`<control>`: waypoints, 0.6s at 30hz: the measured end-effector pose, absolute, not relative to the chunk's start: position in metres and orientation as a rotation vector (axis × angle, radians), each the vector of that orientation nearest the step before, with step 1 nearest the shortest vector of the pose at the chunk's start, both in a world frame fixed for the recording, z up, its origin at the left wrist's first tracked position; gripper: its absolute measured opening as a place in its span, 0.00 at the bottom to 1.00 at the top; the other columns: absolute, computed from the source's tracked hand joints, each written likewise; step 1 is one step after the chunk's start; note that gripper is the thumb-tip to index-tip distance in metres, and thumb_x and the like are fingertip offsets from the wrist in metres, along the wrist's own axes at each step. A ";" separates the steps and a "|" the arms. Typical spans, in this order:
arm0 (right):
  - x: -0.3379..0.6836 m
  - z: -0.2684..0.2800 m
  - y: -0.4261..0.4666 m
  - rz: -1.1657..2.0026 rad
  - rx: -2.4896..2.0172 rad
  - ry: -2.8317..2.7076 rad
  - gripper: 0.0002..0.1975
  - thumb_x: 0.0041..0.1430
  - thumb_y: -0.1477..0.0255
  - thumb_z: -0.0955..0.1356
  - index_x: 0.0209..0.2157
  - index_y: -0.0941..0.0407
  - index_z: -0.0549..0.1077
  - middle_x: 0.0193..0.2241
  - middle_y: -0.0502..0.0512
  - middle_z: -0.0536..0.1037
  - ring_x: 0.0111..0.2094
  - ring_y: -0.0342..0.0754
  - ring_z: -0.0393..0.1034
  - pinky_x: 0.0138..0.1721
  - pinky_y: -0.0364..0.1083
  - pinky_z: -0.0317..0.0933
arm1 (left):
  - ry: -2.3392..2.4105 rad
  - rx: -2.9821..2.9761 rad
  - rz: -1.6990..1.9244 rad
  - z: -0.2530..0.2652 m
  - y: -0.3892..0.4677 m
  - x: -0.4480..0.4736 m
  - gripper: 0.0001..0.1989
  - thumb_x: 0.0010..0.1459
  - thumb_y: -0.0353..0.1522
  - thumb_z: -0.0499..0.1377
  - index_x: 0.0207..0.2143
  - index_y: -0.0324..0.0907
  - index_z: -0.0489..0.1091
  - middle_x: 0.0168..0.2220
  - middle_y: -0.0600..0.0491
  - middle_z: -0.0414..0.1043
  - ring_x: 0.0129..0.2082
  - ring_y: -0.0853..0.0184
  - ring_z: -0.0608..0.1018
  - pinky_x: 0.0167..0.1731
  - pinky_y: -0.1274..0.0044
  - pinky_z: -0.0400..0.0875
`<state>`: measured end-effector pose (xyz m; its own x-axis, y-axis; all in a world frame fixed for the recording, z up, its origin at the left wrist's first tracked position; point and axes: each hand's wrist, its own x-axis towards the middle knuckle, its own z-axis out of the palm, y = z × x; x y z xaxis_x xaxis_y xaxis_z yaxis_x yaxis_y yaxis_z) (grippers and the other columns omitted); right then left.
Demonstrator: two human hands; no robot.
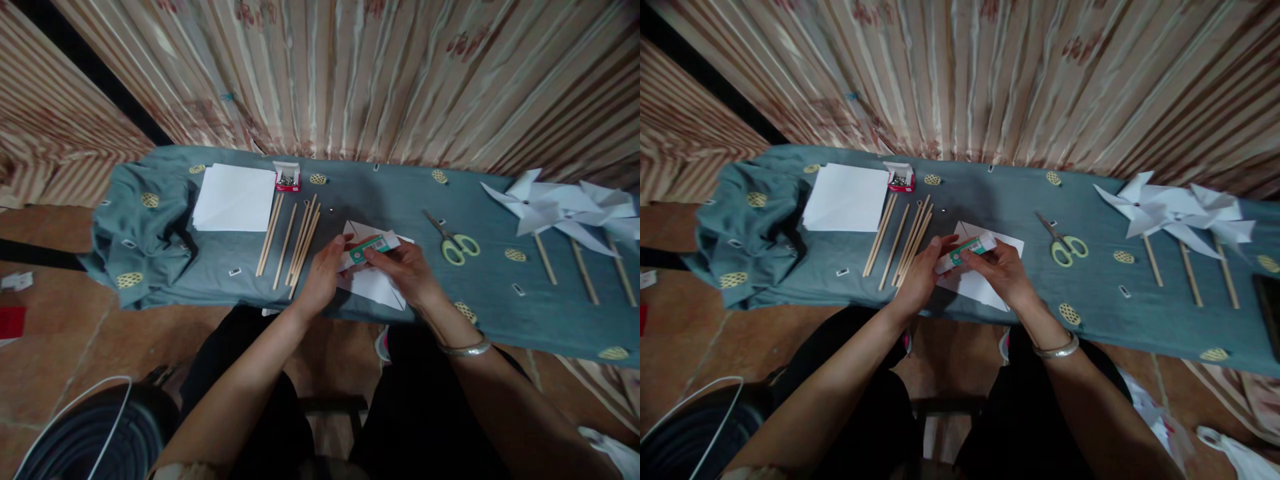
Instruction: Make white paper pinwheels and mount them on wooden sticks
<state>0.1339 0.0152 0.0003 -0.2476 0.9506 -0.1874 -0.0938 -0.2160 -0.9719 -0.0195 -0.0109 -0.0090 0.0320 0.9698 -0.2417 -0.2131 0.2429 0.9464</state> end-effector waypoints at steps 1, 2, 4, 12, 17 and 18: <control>0.132 0.000 0.015 1.588 -1.139 -1.201 0.19 0.43 0.58 0.79 0.32 0.54 0.79 0.31 0.52 0.84 0.34 0.51 0.79 0.43 0.53 0.74 | 1.157 0.884 1.104 -0.007 -0.012 -0.020 0.28 0.67 0.48 0.49 0.55 0.36 0.71 0.49 0.43 0.77 0.42 0.61 0.78 0.33 0.76 0.68; 0.129 -0.001 0.014 1.578 -1.141 -1.211 0.18 0.42 0.58 0.79 0.32 0.54 0.79 0.31 0.52 0.84 0.34 0.51 0.79 0.43 0.54 0.74 | 1.163 0.886 1.095 -0.005 -0.013 -0.021 0.27 0.67 0.47 0.50 0.56 0.37 0.70 0.50 0.43 0.77 0.43 0.61 0.78 0.34 0.76 0.69; 0.124 -0.003 0.014 1.548 -1.147 -1.222 0.19 0.42 0.57 0.79 0.32 0.54 0.80 0.31 0.52 0.84 0.35 0.51 0.79 0.45 0.54 0.73 | 1.178 0.882 1.085 -0.002 -0.015 -0.024 0.24 0.67 0.44 0.51 0.56 0.38 0.70 0.52 0.45 0.76 0.46 0.61 0.78 0.34 0.76 0.69; 0.098 -0.008 0.013 1.541 -1.139 -1.236 0.17 0.41 0.57 0.79 0.31 0.53 0.81 0.32 0.51 0.84 0.35 0.50 0.78 0.46 0.53 0.72 | 1.136 0.782 1.154 -0.002 -0.020 -0.038 0.20 0.62 0.39 0.59 0.54 0.44 0.72 0.55 0.48 0.76 0.52 0.62 0.76 0.39 0.78 0.70; 0.101 -0.008 0.014 1.463 -1.168 -1.327 0.20 0.45 0.54 0.77 0.36 0.53 0.80 0.36 0.53 0.84 0.37 0.49 0.77 0.39 0.49 0.72 | 1.130 0.735 1.188 -0.010 -0.018 -0.057 0.19 0.53 0.39 0.66 0.46 0.42 0.78 0.48 0.49 0.79 0.44 0.64 0.78 0.37 0.79 0.69; 0.104 -0.008 0.015 1.426 -1.182 -1.340 0.20 0.46 0.54 0.76 0.37 0.52 0.80 0.38 0.54 0.84 0.37 0.49 0.77 0.38 0.48 0.71 | 1.165 0.746 1.219 -0.012 -0.016 -0.065 0.19 0.52 0.39 0.66 0.46 0.42 0.78 0.48 0.48 0.79 0.44 0.64 0.78 0.37 0.78 0.69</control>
